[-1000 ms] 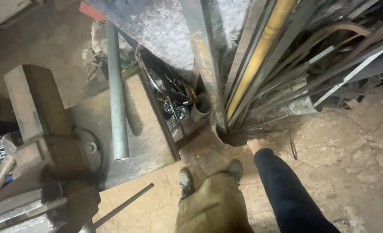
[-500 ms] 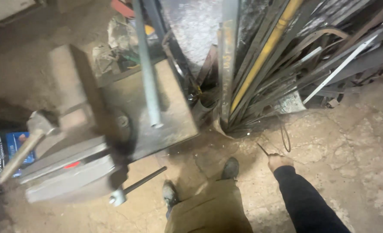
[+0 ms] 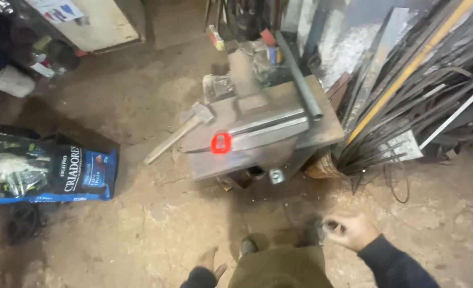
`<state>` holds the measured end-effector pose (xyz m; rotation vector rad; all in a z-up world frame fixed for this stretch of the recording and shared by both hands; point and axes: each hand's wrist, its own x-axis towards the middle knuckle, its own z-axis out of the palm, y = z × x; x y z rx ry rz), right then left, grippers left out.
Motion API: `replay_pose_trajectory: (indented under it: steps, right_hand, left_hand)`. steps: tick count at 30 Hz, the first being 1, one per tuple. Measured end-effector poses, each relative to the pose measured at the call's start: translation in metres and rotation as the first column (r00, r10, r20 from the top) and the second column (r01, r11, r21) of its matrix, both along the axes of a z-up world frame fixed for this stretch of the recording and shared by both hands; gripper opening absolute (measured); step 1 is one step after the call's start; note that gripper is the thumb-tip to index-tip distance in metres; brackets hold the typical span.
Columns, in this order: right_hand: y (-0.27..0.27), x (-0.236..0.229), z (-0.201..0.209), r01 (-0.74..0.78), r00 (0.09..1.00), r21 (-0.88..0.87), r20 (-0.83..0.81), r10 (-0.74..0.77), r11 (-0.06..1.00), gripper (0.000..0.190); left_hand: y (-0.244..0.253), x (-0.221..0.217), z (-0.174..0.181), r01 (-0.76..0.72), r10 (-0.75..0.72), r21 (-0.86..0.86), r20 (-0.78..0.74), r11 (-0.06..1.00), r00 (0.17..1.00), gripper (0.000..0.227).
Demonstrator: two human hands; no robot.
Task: Measuring and bending metal rods using a vise and hammer in a workshop.
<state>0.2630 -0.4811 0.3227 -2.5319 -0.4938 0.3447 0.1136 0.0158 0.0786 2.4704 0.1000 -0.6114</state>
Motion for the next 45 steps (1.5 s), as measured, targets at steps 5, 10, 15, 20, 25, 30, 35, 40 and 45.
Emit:
replay_pose_trajectory:
  steps: [5,10,15,20,25,30,35,40,45]
  right_hand:
    - [0.059,0.012,0.108,0.028,0.999,0.308,0.036,-0.041,0.951,0.023]
    - [0.102,0.046,0.194,-0.09,0.976,0.582,0.214,-0.046,0.808,0.014]
    - [0.085,0.131,0.212,0.067,0.953,0.582,0.205,-0.225,0.811,0.017]
    - [0.038,0.213,0.168,0.362,0.912,0.835,-0.226,-0.343,0.414,0.022]
    - [0.005,0.247,0.111,0.572,0.796,0.743,-0.401,-0.454,0.347,0.02]
    - [0.007,0.247,0.09,0.67,0.7,0.667,-0.422,-0.575,0.326,0.021]
    - [0.016,0.238,0.08,0.667,0.631,0.718,-0.404,-0.662,0.197,0.023]
    - [0.055,0.226,0.101,0.75,0.5,0.639,-0.379,-0.779,0.171,0.024]
    - [0.059,0.203,0.077,0.707,0.437,0.706,-0.403,-0.804,0.03,0.026]
  left_hand:
    - [0.004,0.05,0.143,0.149,-0.195,0.143,0.405,0.978,0.893,0.112]
    - [0.042,0.073,0.127,-0.049,-0.047,0.177,0.499,0.983,0.865,0.022]
    - [0.041,0.119,0.191,-0.06,0.164,-0.424,0.213,0.904,0.963,0.017]
    - [0.053,0.185,0.26,-0.271,-0.139,-0.853,-0.365,0.447,0.92,0.089]
    - [0.065,0.25,0.304,-0.361,-0.421,-0.92,-0.392,0.154,0.818,0.138]
    - [0.08,0.304,0.314,-0.505,-0.483,-0.847,-0.517,0.168,0.706,0.136]
    - [0.093,0.358,0.305,-0.521,-0.639,-0.822,-0.531,0.23,0.556,0.139]
    - [0.101,0.377,0.288,-0.15,-0.576,-0.822,-0.503,0.55,0.644,0.129]
    - [0.09,0.375,0.286,-0.299,-0.483,-0.754,-0.62,0.584,0.619,0.114]
